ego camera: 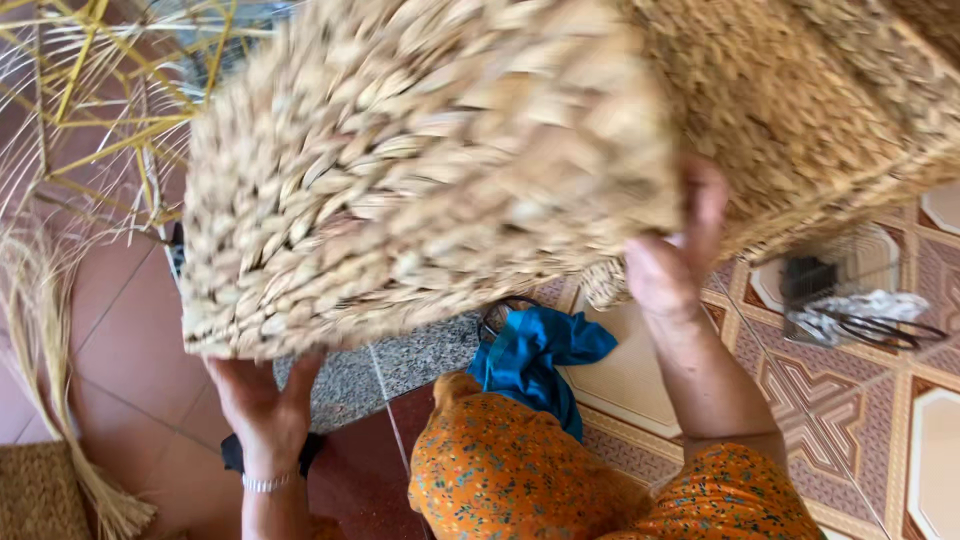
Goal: The person wipes the interior and exterior of a rectangular woven basket with a blue cloth. They then use scissors to trim loose strands inside the basket before wiping it again. Finally, they place the basket on top of a stack of similar baskets.
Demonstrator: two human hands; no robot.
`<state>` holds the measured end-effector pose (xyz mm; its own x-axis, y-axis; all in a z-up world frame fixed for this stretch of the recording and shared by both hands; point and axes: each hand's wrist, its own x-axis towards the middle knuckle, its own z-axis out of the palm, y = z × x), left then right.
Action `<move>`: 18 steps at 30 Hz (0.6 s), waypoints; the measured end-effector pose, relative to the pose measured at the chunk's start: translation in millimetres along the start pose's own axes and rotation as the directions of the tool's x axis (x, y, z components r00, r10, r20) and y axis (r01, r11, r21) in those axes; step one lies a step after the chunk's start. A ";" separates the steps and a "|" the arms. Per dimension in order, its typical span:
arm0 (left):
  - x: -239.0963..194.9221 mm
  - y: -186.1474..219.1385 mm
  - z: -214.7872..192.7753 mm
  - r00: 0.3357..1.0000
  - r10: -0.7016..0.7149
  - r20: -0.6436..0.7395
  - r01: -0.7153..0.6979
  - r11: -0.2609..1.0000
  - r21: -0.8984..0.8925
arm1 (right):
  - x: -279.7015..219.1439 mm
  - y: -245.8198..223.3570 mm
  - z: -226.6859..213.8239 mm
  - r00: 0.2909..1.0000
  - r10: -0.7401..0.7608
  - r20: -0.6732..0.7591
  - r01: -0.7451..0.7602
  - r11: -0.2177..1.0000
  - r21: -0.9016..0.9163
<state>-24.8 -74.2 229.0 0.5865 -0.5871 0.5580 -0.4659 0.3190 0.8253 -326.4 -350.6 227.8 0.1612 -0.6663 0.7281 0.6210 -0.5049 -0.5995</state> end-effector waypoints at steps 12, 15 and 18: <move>166.6 7.6 254.2 0.826 0.177 0.536 0.139 0.857 -0.497 | -27.7 -64.8 -138.1 0.840 -0.506 -0.198 0.173 0.595 -0.785; 128.9 17.0 270.9 0.712 0.313 0.629 -0.190 0.948 -0.257 | -30.1 -41.6 -141.3 0.882 -0.426 -0.202 0.092 0.576 -0.812; 98.0 9.3 250.3 0.660 0.326 0.677 -0.383 0.921 -0.071 | -29.4 -19.2 -136.3 0.909 -0.267 -0.321 -0.118 0.573 -0.811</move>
<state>-137.5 -315.0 269.7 -0.2139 -0.7869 0.5789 -0.6068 0.5714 0.5525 -447.6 -396.2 172.6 -0.2658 -0.6468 0.7149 -0.2854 -0.6555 -0.6992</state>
